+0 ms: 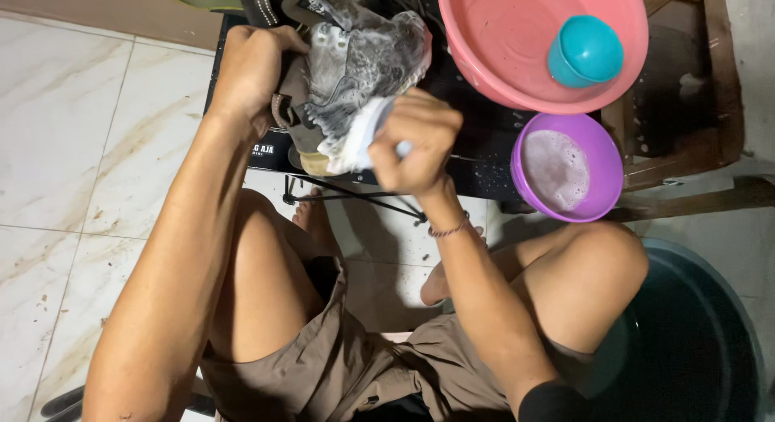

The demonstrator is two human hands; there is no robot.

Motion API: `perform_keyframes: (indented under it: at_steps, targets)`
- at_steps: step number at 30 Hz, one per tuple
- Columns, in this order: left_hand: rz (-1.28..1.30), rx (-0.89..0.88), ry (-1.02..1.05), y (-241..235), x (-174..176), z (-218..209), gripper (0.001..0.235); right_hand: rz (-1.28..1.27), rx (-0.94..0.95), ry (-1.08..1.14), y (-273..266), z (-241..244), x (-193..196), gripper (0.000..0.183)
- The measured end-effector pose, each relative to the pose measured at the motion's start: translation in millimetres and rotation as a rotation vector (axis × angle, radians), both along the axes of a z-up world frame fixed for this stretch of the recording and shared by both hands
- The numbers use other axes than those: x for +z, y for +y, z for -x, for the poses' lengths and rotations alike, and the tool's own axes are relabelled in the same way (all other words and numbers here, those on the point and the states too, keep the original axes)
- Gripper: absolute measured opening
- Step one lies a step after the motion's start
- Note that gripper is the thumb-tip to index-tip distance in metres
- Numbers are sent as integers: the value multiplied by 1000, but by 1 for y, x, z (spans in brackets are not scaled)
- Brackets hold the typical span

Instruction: The person scrubs a dark-colored shoe with a white brush, applying soapy water from a purple bowl. They focus on the upper and sole areas, repeatedly brushing and reapplying soap.

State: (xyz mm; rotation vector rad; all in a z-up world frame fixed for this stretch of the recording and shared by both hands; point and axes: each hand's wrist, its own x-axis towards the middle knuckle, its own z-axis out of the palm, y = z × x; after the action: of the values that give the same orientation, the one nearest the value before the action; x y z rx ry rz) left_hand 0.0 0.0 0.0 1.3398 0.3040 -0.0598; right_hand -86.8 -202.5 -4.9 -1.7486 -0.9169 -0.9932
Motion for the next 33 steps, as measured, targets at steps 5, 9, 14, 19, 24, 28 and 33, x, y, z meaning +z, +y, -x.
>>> perform_keyframes:
  at_steps: [5, 9, 14, 19, 24, 28, 33]
  targets:
    - [-9, 24, 32, 5, -7, -4, 17, 102, 20, -88, -4, -21, -9, 30]
    - [36, 38, 36, 4, -2, -7, 13, 74, -134, -58, -38, -75, -32, 37]
    - [92, 64, 55, 7, -5, -6, 20, 80, -209, -53, -41, -90, -35, 37]
    - [-29, 70, 68, 10, -12, -13, 12, 141, 68, -107, 5, -24, 6, 29]
    - [26, 56, 50, 11, -12, -12, 27, 28, -64, -14, -20, -58, -25, 36]
    - [102, 32, 66, 5, -10, -13, 19, -4, -235, 28, -49, -100, -41, 42]
    - [137, 97, 44, 2, -23, -14, 16, 23, -325, -9, -54, -106, -41, 45]
